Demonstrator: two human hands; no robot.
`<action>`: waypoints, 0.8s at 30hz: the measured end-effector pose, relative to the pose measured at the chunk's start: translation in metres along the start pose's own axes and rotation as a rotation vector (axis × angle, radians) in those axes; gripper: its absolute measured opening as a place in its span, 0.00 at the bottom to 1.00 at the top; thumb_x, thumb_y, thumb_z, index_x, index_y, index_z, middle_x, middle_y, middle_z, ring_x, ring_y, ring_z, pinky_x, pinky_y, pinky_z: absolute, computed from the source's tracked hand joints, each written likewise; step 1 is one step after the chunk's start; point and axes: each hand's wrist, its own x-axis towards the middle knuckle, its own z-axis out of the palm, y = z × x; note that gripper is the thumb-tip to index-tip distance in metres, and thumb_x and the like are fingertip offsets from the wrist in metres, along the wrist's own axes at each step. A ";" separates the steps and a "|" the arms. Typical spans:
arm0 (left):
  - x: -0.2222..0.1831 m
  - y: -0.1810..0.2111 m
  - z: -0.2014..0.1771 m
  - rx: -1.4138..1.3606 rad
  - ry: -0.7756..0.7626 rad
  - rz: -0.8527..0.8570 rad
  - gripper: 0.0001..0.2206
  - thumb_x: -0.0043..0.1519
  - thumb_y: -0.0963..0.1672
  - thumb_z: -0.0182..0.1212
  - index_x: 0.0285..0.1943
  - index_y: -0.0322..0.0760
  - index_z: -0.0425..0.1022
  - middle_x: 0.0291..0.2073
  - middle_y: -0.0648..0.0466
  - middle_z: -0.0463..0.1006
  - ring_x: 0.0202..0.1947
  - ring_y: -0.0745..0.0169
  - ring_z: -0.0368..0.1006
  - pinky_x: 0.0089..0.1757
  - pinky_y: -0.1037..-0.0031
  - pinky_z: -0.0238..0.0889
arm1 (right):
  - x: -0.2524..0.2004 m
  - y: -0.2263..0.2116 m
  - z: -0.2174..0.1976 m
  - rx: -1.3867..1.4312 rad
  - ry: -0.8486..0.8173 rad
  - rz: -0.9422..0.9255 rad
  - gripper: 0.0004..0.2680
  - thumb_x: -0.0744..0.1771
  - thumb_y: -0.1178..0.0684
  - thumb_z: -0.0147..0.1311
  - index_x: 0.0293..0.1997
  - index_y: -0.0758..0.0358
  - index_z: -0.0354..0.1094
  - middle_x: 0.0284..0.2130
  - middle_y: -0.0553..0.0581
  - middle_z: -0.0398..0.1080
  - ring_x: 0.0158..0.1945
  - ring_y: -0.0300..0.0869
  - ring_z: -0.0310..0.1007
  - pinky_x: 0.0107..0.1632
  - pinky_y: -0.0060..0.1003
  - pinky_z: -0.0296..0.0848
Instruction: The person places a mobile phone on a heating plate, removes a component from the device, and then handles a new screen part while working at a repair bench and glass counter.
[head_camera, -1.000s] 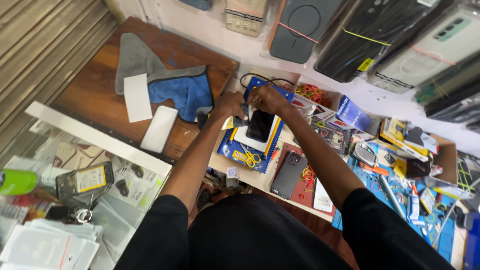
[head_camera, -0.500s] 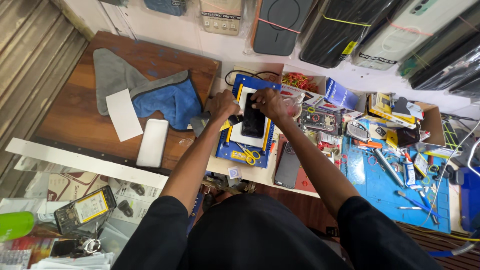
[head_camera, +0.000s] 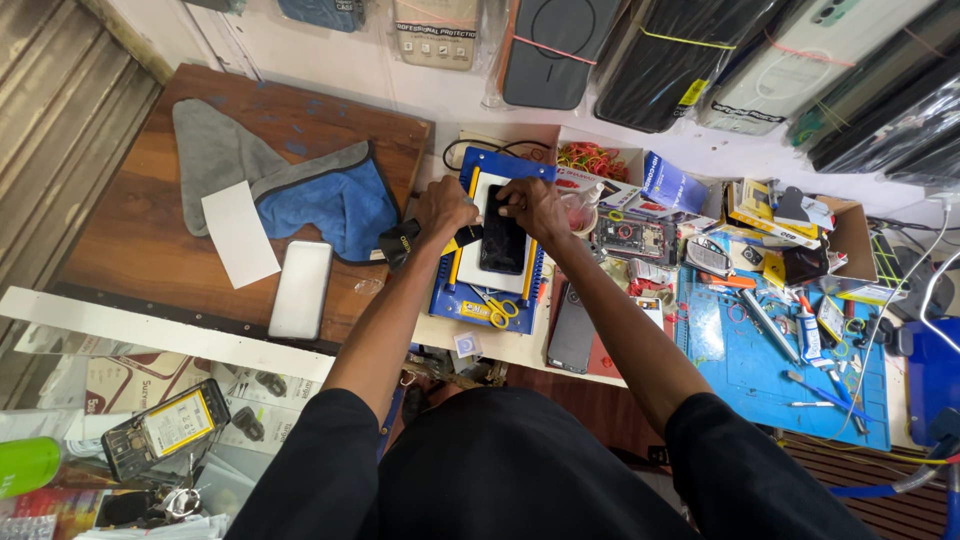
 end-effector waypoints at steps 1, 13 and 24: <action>0.000 0.000 -0.001 -0.002 0.002 0.006 0.24 0.45 0.48 0.81 0.48 0.36 0.81 0.49 0.43 0.82 0.51 0.45 0.79 0.47 0.61 0.75 | 0.000 0.000 0.000 0.006 0.003 -0.002 0.11 0.58 0.59 0.72 0.41 0.60 0.79 0.29 0.53 0.75 0.32 0.40 0.75 0.38 0.37 0.75; -0.005 0.006 -0.004 -0.014 0.046 0.002 0.22 0.45 0.47 0.80 0.47 0.35 0.83 0.48 0.42 0.82 0.51 0.44 0.79 0.48 0.60 0.73 | 0.001 0.002 -0.001 0.018 -0.005 -0.049 0.11 0.57 0.61 0.72 0.40 0.62 0.79 0.28 0.54 0.75 0.32 0.39 0.75 0.37 0.36 0.76; 0.002 0.008 -0.002 -0.053 0.002 -0.059 0.20 0.47 0.47 0.79 0.47 0.38 0.83 0.47 0.44 0.83 0.49 0.47 0.80 0.46 0.63 0.75 | 0.003 0.002 -0.003 -0.017 -0.050 -0.030 0.10 0.58 0.60 0.71 0.41 0.62 0.79 0.29 0.54 0.77 0.32 0.40 0.76 0.37 0.37 0.76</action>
